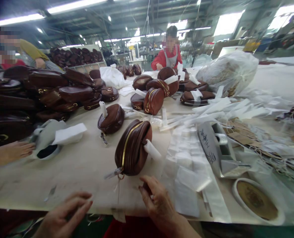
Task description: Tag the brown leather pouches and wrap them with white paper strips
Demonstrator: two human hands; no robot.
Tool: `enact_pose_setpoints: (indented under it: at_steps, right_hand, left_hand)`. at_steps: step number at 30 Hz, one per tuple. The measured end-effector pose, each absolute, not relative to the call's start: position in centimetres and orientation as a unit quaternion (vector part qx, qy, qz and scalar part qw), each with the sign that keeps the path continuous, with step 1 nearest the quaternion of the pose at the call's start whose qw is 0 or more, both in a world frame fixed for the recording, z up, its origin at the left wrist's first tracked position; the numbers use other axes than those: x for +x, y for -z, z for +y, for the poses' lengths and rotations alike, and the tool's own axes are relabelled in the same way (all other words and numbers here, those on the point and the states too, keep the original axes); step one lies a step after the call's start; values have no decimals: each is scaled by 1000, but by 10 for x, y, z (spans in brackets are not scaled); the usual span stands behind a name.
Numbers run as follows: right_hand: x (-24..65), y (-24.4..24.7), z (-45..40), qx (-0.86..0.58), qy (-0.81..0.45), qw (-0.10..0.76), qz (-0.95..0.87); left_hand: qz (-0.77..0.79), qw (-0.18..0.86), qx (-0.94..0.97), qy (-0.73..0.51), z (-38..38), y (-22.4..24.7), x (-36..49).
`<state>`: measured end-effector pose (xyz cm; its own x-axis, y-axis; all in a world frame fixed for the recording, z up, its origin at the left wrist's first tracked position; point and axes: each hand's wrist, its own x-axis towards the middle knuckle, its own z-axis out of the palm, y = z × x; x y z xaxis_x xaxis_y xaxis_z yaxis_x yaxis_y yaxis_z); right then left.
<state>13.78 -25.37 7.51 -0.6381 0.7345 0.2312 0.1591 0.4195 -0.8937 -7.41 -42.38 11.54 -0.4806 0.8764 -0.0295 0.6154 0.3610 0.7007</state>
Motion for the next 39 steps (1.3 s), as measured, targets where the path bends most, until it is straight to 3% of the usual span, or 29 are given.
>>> enact_pose_setpoints:
  at_steps: [4,9,14,17,19,23,26,34,39]
  right_hand:
    - [146,-68,-262,-288,-444,313,-789]
    - [169,-61,-266,-273,-394,356,-802]
    - [186,-68,-259,-277,-349,382,-810]
    - [177,-88,-237,-254,-219,450,-827]
    - [162,-104,-214,-228,-109,475,-843]
    - [128,-125,-179,-173,2,433,-885]
    - [112,-124,-175,-181,40,418,-889]
    - [98,-111,-176,-350,15,334,-875]
    - [102,-124,-166,-388,-26,307,-869]
  left_hand:
    - [778,-46,520,-349,-308,-162,-48]
    - [829,-5,535,-164,-216,-175,-25]
    - [674,53,720,-158,-223,-176,-73]
    - [571,57,797,-190,-239,-173,-94]
    - [546,-25,809,-217,-246,-167,-95]
    - [520,-225,793,-224,-253,-150,-83]
    - [508,-280,787,-211,-253,-141,-78]
    - [578,-55,801,-148,-226,-148,-88]
    - [612,-35,783,-101,-209,-165,-89]
